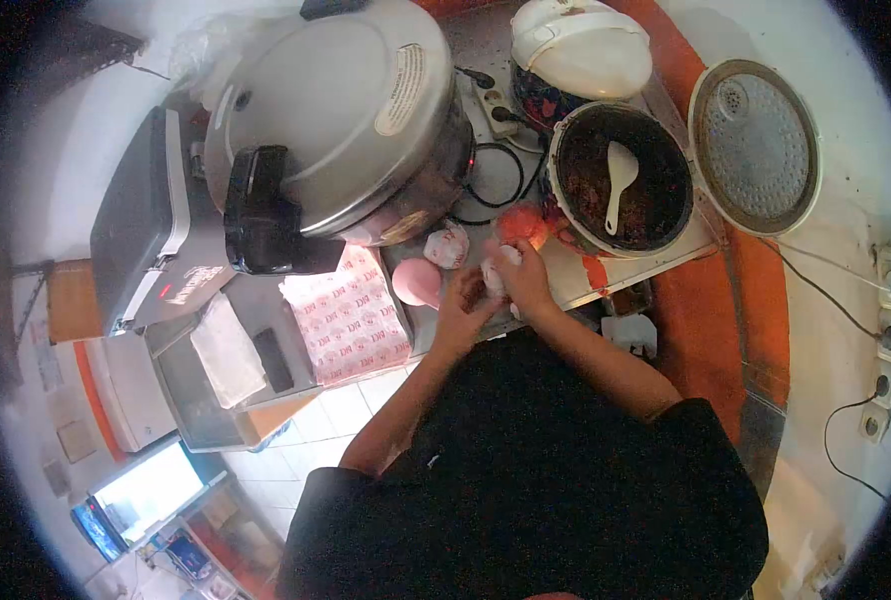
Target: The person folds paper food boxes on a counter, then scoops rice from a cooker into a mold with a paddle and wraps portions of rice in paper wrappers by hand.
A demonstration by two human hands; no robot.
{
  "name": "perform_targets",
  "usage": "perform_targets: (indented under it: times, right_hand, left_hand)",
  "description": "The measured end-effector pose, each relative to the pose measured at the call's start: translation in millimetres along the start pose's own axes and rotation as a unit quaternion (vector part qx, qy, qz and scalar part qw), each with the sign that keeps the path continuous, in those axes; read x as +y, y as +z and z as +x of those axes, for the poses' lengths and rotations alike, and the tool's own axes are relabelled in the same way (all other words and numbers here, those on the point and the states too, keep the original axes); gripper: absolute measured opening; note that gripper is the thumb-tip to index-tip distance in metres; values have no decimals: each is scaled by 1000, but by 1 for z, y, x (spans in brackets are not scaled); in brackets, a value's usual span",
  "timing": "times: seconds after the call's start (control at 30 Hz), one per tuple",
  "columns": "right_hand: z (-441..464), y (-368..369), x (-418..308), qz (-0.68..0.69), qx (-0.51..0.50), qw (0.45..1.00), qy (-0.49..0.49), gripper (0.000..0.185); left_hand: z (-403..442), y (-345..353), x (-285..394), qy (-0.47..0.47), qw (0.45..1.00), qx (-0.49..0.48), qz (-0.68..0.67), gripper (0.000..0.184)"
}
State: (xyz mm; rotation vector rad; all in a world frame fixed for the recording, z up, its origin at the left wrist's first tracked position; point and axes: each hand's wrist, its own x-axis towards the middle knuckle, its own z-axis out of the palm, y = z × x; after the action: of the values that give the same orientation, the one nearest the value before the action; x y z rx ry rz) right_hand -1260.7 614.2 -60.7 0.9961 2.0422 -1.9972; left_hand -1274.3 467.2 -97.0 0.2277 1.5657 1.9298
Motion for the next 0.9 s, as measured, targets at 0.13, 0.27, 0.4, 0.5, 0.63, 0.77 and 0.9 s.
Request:
perform_targets:
  times: [0.13,0.27,0.4,0.5,0.63,0.77,0.9]
  right_hand:
    - [29,24,77,108,95,988,-60,39]
    - [23,36,69,-6,152,987,-52,44]
    - [29,45,67,101,46,992,56,49]
    - [33,50,76,167,6,982,89,54]
    - [33,46,69,159,-69,976,128,58]
    - [45,45,87,187,-55,974,118,61]
    - [33,14,36,-57,36,997,-28,60]
  left_hand:
    - [-10,-15,-22,-87,976,47,195,54]
    - [-12,-11,-22,-94,994,20,-49,49]
    - [1,-19,-33,-68,992,106,6,45]
    - [18,-40,-69,-1,976,42,212,44]
    - [18,-42,-110,-87,991,98,-4,43]
    - [9,-18,-41,-125,971,114,-168,45]
    - [21,-28,-83,-100,961,154,-208,46]
